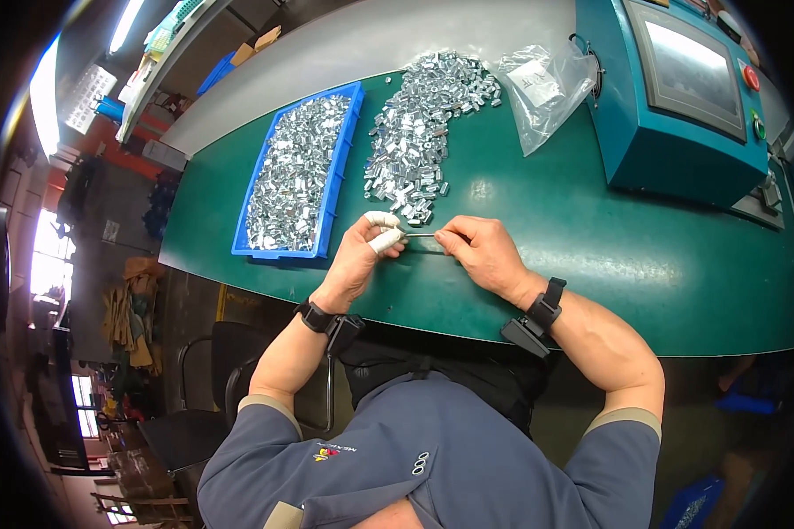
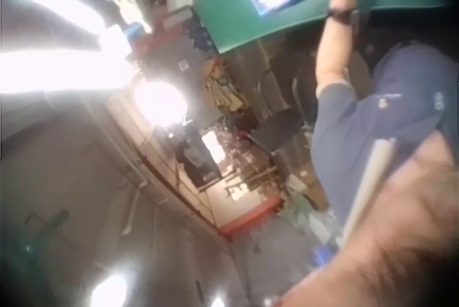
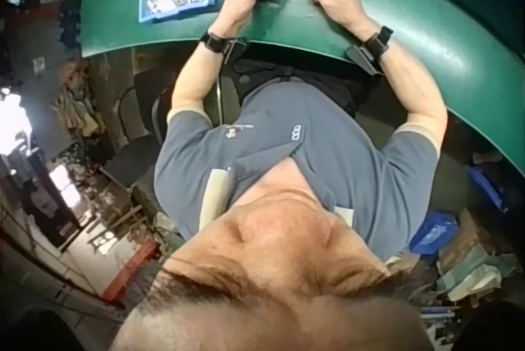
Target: The person picks up a metal pin and a metal clip, slides the clip onto the pin, and places the assembled unit into a plastic bag. They repeat this process several times before moving the bag aside on the table.
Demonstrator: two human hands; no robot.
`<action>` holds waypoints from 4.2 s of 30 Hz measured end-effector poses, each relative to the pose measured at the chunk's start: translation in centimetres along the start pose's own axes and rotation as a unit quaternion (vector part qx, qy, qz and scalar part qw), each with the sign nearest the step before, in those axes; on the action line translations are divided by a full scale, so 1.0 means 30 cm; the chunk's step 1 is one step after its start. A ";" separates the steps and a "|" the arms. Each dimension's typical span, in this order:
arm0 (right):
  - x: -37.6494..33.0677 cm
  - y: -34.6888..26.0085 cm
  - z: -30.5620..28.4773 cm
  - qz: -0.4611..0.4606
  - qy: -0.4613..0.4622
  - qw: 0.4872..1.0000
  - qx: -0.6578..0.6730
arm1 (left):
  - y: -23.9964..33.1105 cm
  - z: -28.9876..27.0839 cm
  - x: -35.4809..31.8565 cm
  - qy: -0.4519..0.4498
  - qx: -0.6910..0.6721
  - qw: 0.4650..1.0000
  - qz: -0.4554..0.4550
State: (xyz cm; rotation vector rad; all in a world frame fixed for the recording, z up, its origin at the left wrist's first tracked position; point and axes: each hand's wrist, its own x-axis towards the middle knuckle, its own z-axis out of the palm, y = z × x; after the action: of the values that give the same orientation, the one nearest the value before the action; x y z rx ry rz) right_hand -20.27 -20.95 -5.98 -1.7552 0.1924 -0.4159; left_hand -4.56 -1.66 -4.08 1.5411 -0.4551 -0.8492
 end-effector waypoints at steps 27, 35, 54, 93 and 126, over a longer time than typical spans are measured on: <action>0.001 0.003 0.006 -0.023 -0.001 0.999 -0.022 | -0.095 0.100 -0.019 -0.023 -0.021 0.997 0.065; -0.002 0.002 -0.003 0.094 -0.024 0.995 0.017 | -0.074 0.079 -0.023 -0.025 -0.035 0.994 0.097; 0.010 0.010 -0.017 0.084 0.011 0.995 0.053 | 0.157 -0.258 0.158 0.114 0.530 0.782 0.306; 0.008 0.003 -0.023 0.064 -0.036 0.997 0.009 | -0.068 0.052 0.020 -0.056 -0.041 0.997 0.031; 0.015 -0.024 -0.010 -0.103 -0.074 0.983 -0.131 | 0.026 0.133 -0.079 -0.002 0.149 0.953 0.262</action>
State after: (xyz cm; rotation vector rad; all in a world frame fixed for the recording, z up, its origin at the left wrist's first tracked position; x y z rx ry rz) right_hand -20.02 -21.21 -5.15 -2.0664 -0.0446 -0.4227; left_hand -8.89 -2.80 -2.63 1.5800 -0.9795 -0.3785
